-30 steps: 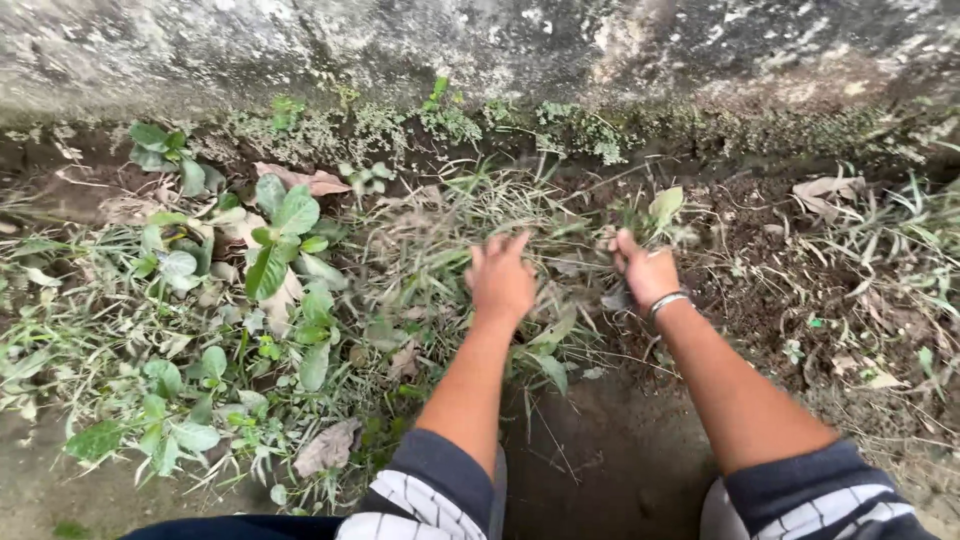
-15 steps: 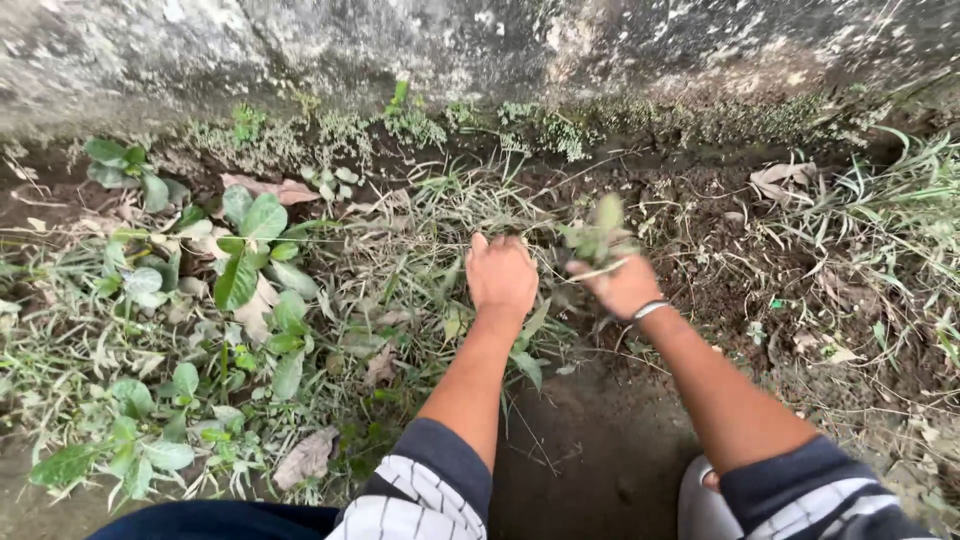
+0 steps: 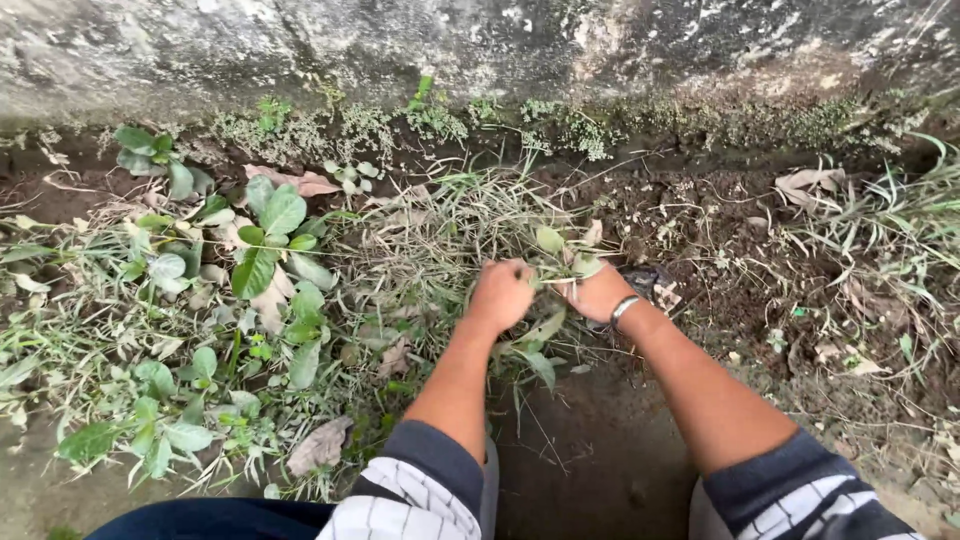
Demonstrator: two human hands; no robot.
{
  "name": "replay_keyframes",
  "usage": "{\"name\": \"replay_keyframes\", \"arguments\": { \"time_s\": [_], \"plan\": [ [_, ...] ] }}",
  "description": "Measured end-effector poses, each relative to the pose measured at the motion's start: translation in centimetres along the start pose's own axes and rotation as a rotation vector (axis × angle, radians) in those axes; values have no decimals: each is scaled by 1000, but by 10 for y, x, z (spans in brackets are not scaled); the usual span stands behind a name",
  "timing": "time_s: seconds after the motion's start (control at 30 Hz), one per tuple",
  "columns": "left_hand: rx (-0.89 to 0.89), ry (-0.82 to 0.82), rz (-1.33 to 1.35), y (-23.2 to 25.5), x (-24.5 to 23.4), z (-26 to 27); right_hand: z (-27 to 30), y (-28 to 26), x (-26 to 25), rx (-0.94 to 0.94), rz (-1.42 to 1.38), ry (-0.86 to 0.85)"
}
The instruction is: Pulling weeds out of the ground by hand along a wall.
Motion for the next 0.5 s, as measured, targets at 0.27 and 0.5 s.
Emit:
{"name": "replay_keyframes", "arguments": {
  "time_s": [0.27,0.5],
  "plan": [
    [-189,315,364,-113,-9,-40,32,48,-59,246,-337,82],
    [-244,372,-135,-30,-25,-25,88,204,-148,586,-195,275]
  ]
}}
Point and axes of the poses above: each hand's wrist, its own z-axis away from the middle knuckle, its own x-axis out of the palm, y = z × x, the point moved 8 cm from there along -z, towards the middle knuckle, and after that the axes turned 5 degrees about z, right-handed, at the moved point
